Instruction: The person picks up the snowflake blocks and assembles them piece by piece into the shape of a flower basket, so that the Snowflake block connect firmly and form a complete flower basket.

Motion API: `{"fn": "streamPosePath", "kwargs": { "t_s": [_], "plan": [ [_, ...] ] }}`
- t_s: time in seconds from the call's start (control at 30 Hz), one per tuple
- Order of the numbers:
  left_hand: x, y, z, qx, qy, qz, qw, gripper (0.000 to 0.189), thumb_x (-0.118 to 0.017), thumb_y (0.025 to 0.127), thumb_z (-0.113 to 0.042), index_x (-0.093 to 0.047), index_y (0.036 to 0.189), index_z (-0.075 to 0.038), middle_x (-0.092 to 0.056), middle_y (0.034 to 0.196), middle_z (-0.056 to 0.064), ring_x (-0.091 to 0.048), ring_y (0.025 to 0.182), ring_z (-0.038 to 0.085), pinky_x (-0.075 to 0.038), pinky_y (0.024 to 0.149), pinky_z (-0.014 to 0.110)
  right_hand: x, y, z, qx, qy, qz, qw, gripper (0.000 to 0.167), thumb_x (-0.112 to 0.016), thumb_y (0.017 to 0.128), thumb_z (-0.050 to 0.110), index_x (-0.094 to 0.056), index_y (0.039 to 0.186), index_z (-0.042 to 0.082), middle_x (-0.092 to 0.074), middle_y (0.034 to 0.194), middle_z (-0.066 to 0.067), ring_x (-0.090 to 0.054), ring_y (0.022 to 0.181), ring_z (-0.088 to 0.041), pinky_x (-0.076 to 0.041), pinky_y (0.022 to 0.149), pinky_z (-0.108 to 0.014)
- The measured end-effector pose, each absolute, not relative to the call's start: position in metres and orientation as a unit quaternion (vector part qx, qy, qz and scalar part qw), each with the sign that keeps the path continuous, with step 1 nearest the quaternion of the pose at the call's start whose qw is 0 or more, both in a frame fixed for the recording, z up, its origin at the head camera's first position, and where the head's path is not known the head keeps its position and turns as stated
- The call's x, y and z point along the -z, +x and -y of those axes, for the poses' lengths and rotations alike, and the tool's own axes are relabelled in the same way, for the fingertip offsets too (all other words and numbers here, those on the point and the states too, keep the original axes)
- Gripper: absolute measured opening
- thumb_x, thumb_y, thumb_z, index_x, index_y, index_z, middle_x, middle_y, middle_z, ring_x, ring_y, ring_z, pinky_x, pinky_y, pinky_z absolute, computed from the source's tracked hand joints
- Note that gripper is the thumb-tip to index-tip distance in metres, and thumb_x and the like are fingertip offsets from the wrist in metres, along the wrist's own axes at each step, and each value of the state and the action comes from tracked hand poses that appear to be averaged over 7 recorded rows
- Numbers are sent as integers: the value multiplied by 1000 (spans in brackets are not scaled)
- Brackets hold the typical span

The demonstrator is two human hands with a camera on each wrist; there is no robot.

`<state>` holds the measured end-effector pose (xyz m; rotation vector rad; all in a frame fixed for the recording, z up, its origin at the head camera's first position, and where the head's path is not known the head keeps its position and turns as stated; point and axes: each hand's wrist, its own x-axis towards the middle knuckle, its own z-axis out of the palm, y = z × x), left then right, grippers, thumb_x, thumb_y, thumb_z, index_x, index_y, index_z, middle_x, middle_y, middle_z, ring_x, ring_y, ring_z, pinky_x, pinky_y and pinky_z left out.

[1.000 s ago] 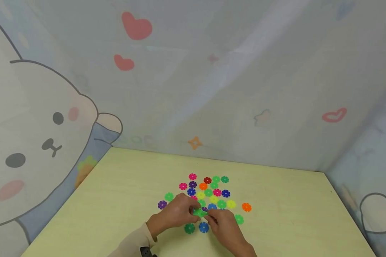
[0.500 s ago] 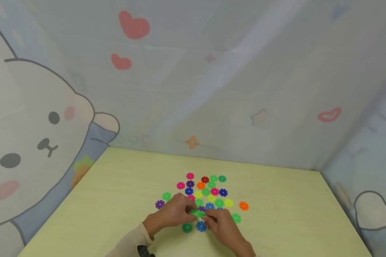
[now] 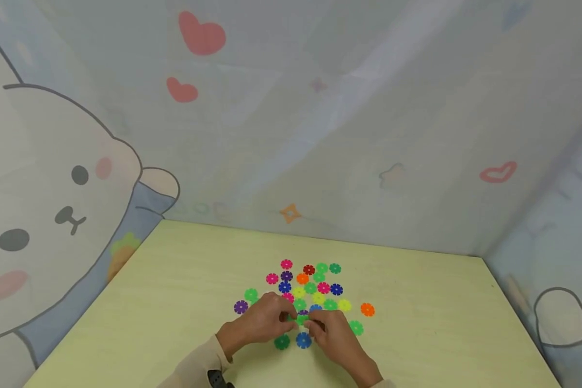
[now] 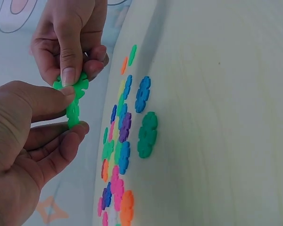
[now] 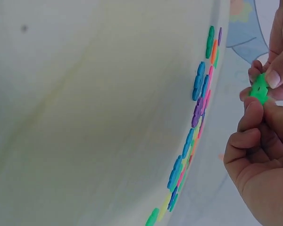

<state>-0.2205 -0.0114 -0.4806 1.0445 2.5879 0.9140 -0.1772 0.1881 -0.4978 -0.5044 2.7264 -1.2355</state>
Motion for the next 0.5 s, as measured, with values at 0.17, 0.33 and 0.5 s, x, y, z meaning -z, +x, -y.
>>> {"fn": "streamPosePath", "kwargs": {
  "t_s": [0.17, 0.33, 0.5],
  "plan": [
    [484, -220, 13, -331, 361, -865, 111, 10, -75, 88, -13, -79, 97, -9, -72, 77, -6, -50, 58, -1, -48, 60, 13, 497, -181, -190, 394, -182, -898, 65, 19, -59, 99, 10, -66, 82, 7, -65, 71, -2, -49, 61, -1, -44, 53, -20],
    [486, -220, 13, -349, 368, -856, 97, 8, -73, 89, -10, -79, 94, -8, -73, 78, -5, -49, 58, -2, -47, 58, 13, 495, -182, -189, 399, -182, -897, 52, 19, -59, 99, 10, -64, 81, 6, -64, 71, -2, -49, 61, -2, -43, 53, -20],
    [491, -220, 11, -366, 375, -849, 65, 9, -69, 92, -8, -78, 91, -7, -67, 73, -4, -43, 58, -1, -40, 55, 13, 498, -179, -186, 426, -138, -894, 28, 18, -60, 98, 8, -63, 80, 6, -62, 69, 1, -51, 61, -3, -45, 54, -21]
  ]
}}
